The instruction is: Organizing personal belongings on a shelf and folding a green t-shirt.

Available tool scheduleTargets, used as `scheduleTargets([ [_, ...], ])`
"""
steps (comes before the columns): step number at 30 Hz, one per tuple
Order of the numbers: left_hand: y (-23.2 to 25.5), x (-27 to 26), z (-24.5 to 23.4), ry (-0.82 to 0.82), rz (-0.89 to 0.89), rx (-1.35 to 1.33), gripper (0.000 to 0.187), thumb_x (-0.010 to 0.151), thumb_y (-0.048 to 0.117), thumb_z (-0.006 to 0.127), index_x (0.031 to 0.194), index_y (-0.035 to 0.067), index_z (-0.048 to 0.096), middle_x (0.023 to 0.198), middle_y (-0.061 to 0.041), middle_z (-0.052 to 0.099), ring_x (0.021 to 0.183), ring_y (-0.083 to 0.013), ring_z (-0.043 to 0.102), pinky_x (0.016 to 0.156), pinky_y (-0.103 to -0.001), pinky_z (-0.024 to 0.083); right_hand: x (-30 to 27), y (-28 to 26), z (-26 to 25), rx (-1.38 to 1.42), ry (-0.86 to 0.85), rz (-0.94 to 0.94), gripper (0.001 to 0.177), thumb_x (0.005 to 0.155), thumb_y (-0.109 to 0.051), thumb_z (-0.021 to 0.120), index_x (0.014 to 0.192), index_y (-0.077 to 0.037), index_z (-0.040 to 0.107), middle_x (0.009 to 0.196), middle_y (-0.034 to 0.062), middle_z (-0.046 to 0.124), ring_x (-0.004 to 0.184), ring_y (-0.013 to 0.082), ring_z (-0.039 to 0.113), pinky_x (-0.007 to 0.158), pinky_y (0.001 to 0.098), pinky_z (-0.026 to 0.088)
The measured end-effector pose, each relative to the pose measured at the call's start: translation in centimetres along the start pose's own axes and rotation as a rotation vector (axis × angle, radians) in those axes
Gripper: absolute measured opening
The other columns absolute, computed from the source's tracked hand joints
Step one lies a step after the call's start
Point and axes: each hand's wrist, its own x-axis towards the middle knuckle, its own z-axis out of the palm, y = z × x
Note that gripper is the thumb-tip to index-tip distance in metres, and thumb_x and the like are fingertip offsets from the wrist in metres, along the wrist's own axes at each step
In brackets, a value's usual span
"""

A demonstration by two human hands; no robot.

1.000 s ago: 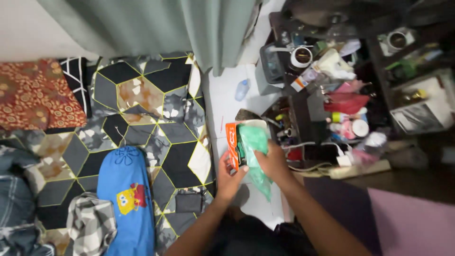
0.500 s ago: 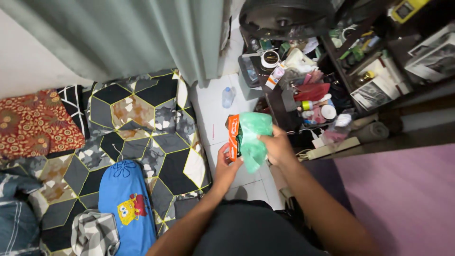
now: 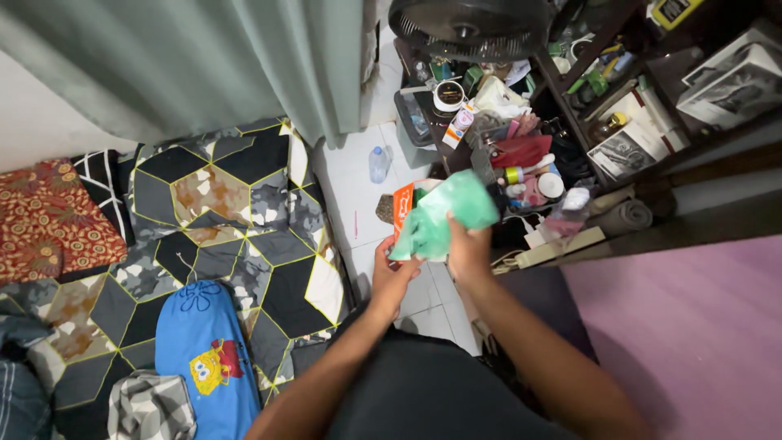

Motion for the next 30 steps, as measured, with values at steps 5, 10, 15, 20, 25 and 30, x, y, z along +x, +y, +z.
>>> scheduleTargets([
  [5,-0.2,4.8,-1.8,-0.017,0.017,-0.085,0.069,0.085,0.013,0.078,0.143,0.008,0.041,0.116,-0.009,0.057,0.103,-0.0178,0.061,0.085,-0.034,0.058,0.6,-2.0,2.2,-0.967,-0.266,-0.694,0.031,0.090,-0.005,0.070,0.115,-0.003,0.052,0.127,0.0185,0.060,0.117,0.0337,0.062,0.103,0.0419,0.052],
  [10,3.5,7.9,-3.2,-0.086,0.089,-0.076,0.070,0.084,0.013,0.077,0.144,0.011,0.039,0.116,-0.007,0.062,0.105,-0.0171,0.064,0.086,-0.031,0.057,1.4,-2.7,5.4,-1.362,-0.679,-0.960,0.040,0.081,-0.005,0.074,0.119,-0.001,0.060,0.134,0.0209,0.058,0.131,0.0429,0.057,0.113,0.0473,0.047],
  [15,8.7,9.8,-3.7,-0.063,-0.051,-0.103,0.074,0.081,0.010,0.074,0.144,0.013,0.036,0.120,-0.006,0.056,0.102,-0.0191,0.063,0.078,-0.039,0.058,4.9,1.9,3.2,-1.090,-0.579,-0.522,0.032,0.102,-0.010,0.067,0.134,-0.012,0.073,0.168,0.0264,0.042,0.155,0.0390,0.045,0.124,0.0449,0.039],
  [20,3.8,14.9,-4.8,-0.059,0.235,0.183,0.077,0.083,0.002,0.073,0.150,0.010,0.036,0.126,-0.010,0.059,0.113,-0.0203,0.061,0.093,-0.033,0.054,5.8,1.4,7.3,-1.252,-0.191,-0.186,0.062,0.077,-0.017,0.082,0.134,-0.006,0.061,0.122,0.0169,0.065,0.107,0.0285,0.062,0.089,0.0399,0.053],
  [25,5.4,15.2,-3.4,-0.154,0.316,0.177,0.078,0.084,0.003,0.078,0.149,0.009,0.034,0.125,-0.008,0.059,0.112,-0.0189,0.061,0.093,-0.032,0.053,7.8,2.4,4.4,-0.987,-0.077,0.017,0.074,0.074,-0.015,0.083,0.140,-0.002,0.052,0.102,0.0074,0.069,0.080,0.0144,0.063,0.068,0.0315,0.057],
  [30,4.8,16.0,-2.2,-0.246,0.264,0.094,0.076,0.087,0.003,0.076,0.151,0.007,0.035,0.123,-0.009,0.061,0.111,-0.0192,0.061,0.096,-0.033,0.054,9.2,1.1,4.4,-0.869,-0.046,0.124,0.069,0.073,-0.018,0.085,0.133,-0.002,0.056,0.108,0.0066,0.067,0.088,0.0125,0.064,0.076,0.0312,0.057],
])
